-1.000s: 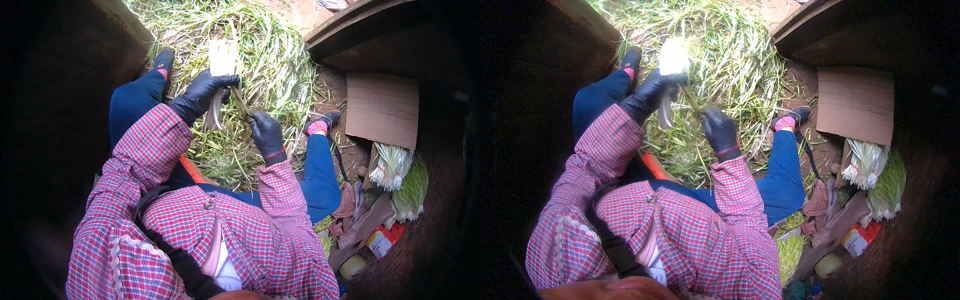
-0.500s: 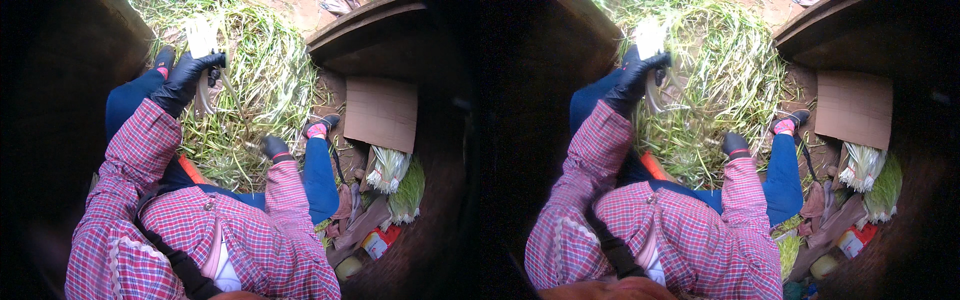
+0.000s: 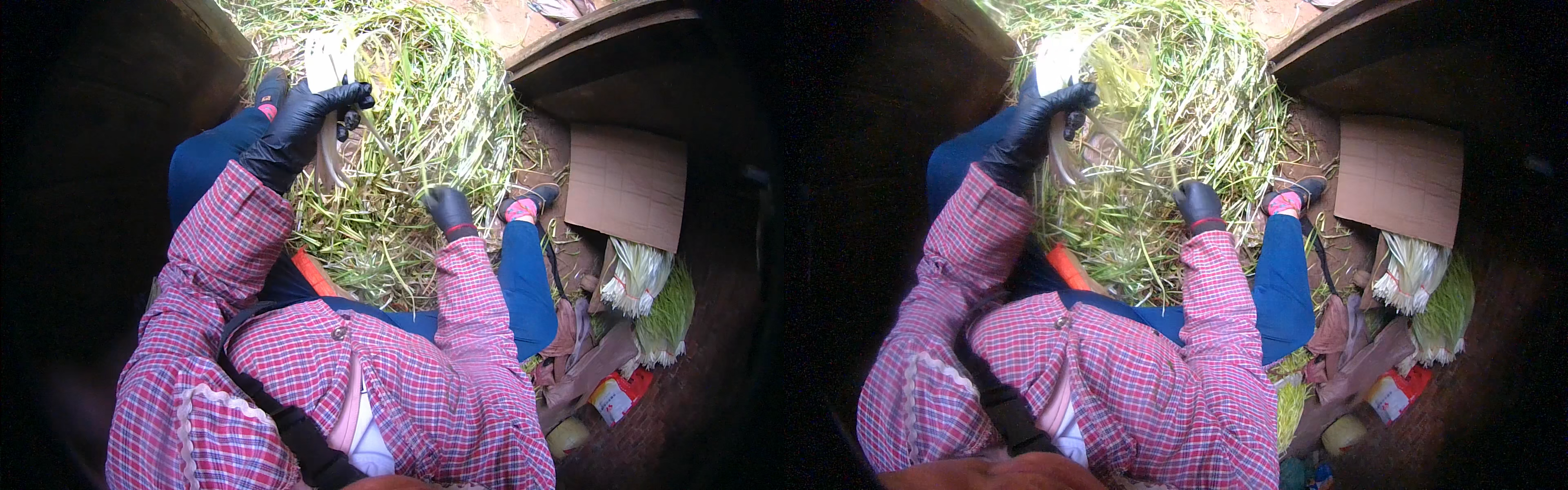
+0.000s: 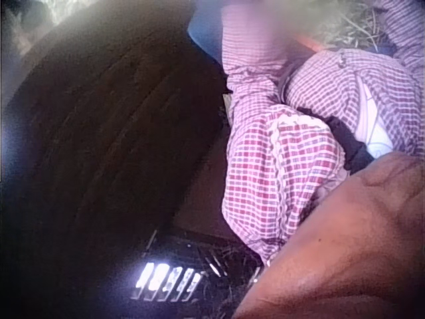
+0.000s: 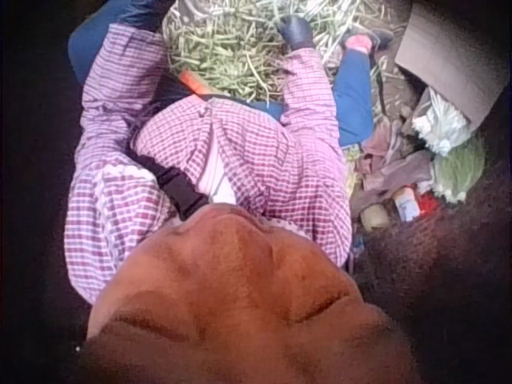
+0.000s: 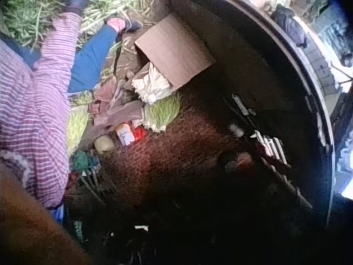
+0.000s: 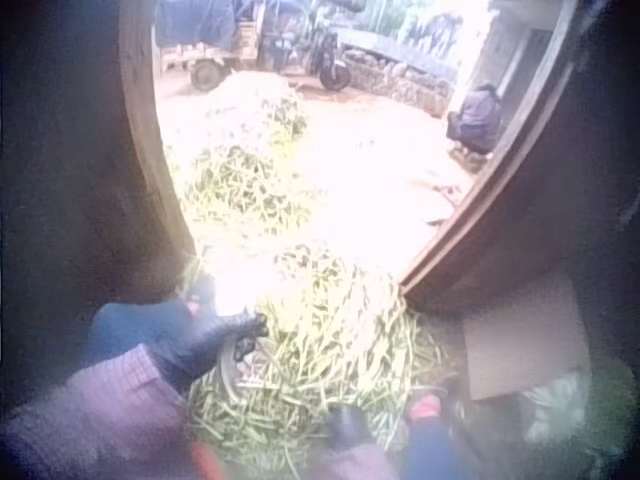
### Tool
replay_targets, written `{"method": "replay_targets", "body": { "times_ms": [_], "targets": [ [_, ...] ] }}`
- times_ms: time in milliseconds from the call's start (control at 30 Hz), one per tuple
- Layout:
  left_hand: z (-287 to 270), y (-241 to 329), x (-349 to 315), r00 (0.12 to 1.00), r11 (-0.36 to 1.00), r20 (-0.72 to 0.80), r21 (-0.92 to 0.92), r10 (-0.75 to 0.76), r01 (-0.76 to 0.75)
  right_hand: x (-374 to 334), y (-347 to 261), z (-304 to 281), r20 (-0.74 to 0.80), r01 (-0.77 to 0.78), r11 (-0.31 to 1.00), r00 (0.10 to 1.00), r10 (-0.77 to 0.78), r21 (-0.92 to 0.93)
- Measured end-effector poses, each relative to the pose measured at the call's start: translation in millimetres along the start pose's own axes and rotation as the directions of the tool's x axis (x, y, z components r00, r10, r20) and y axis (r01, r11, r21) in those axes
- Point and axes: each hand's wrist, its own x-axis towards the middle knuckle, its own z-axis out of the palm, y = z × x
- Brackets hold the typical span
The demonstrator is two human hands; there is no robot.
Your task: The person sits inside a wooden structure and trims the ends of long green vegetables by hand. They repeatedly pick up stalks, snap off the tips, and place the trimmed pieces aside, accumulating a pile of vegetable scraps.
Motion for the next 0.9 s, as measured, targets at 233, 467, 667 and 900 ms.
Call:
{"method": "replay_targets", "body": {
  "times_ms": [233, 467, 667, 900],
  "targets": [
    [13, -20, -2, 0.998, 0.996, -0.016, -0.068, -0.062, 0.06, 1, -71, -36, -0.325, 0.614, 0.442, 0.756, -0.569, 0.654],
    [-18, 31, 8, 0.999, 0.959, 0.018, -0.278, -0.047, 0.05, -41, -76, -43, 0.068, 0.118, 0.442, 0.922, -0.382, 0.889],
    [13, -18, -7, 0.965, 0.966, 0.156, -0.12, -0.211, 0.231, -23, -92, -21, -0.251, 0.351, 0.33, 0.917, -0.309, 0.876],
    [-25, -25, 16, 0.957, 0.921, 0.105, -0.262, -0.271, 0.289, -21, -15, -11, -0.138, 0.236, 0.549, 0.967, -0.215, 0.802]
  ]
}}
